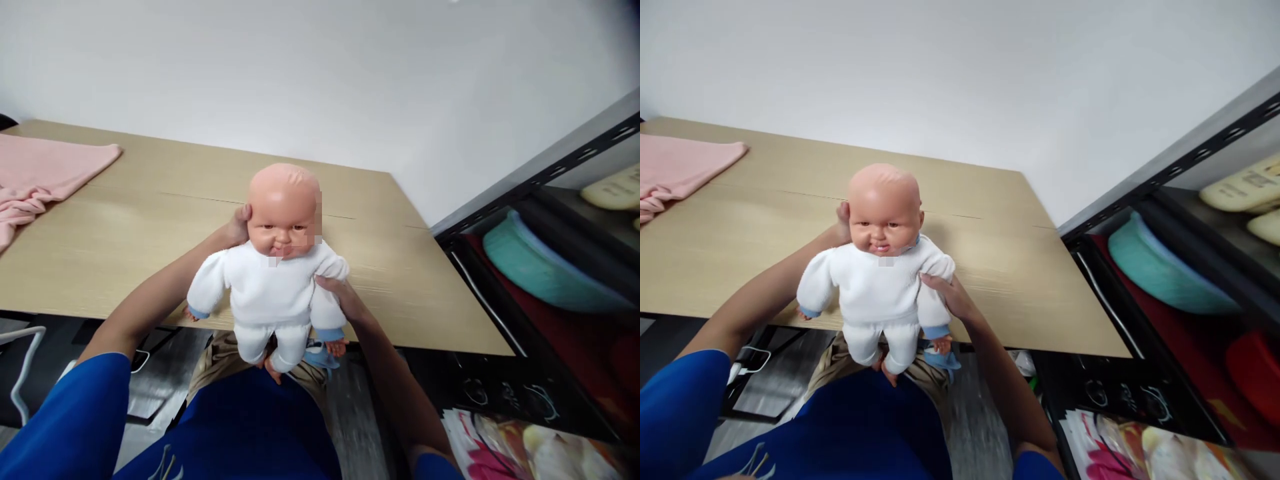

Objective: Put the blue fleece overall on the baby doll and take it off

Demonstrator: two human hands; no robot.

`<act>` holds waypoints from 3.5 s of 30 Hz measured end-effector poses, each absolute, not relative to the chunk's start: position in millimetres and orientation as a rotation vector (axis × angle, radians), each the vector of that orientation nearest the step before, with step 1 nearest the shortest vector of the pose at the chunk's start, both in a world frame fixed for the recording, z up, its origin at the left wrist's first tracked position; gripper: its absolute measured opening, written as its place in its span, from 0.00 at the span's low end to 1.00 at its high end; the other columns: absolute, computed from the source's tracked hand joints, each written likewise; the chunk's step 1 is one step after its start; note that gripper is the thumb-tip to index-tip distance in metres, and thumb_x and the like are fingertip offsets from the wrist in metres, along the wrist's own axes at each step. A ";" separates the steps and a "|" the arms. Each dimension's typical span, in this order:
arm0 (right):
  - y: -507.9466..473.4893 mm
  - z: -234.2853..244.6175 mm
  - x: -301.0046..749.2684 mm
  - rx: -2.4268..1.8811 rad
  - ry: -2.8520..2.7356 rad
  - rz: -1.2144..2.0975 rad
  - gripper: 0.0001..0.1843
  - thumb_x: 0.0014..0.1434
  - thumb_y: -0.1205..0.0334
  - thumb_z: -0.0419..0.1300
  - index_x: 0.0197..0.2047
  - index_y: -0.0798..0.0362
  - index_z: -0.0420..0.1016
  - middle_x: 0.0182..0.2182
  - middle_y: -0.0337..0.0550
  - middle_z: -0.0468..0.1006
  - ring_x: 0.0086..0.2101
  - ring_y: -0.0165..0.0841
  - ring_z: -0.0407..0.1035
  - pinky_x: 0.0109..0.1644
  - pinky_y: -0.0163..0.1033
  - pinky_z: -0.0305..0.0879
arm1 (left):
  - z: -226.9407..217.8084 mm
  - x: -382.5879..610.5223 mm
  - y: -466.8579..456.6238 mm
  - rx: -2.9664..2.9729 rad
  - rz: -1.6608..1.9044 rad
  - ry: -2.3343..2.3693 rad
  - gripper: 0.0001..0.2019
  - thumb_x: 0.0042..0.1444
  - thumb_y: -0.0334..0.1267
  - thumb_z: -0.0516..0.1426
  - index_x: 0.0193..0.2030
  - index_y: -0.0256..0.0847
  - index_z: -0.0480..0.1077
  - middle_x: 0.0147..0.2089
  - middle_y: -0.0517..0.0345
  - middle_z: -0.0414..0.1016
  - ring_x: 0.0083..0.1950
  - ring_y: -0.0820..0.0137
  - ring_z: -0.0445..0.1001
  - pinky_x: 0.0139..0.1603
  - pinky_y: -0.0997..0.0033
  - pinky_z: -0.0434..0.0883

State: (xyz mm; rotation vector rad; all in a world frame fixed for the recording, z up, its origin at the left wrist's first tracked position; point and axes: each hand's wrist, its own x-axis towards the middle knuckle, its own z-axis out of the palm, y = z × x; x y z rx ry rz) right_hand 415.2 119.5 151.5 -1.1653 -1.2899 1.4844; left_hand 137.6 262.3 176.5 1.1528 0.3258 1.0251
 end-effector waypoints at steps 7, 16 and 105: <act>178.9 140.9 441.9 -1.197 -1.636 1.358 0.39 0.63 0.31 0.75 0.63 0.53 0.87 0.62 0.54 0.91 0.64 0.55 0.84 0.78 0.63 0.76 | 147.8 147.8 317.7 1.182 0.975 0.293 0.55 0.66 0.84 0.59 0.75 0.31 0.79 0.80 0.35 0.79 0.90 0.29 0.61 0.92 0.34 0.62; 226.6 112.3 453.3 -1.178 -1.678 1.316 0.41 0.66 0.27 0.72 0.65 0.53 0.86 0.62 0.56 0.92 0.65 0.55 0.84 0.77 0.61 0.75 | 115.3 146.7 372.3 1.266 0.899 0.303 0.51 0.66 0.85 0.57 0.64 0.32 0.84 0.71 0.33 0.88 0.90 0.35 0.65 0.94 0.38 0.55; 222.8 113.1 477.0 -1.529 -1.869 0.700 0.36 0.79 0.27 0.58 0.68 0.50 0.79 0.50 0.56 0.89 0.44 0.49 0.82 0.49 0.51 0.81 | 122.5 163.6 463.0 1.111 0.852 0.552 0.39 0.69 0.76 0.62 0.66 0.42 0.86 0.64 0.40 0.92 0.77 0.37 0.83 0.88 0.37 0.71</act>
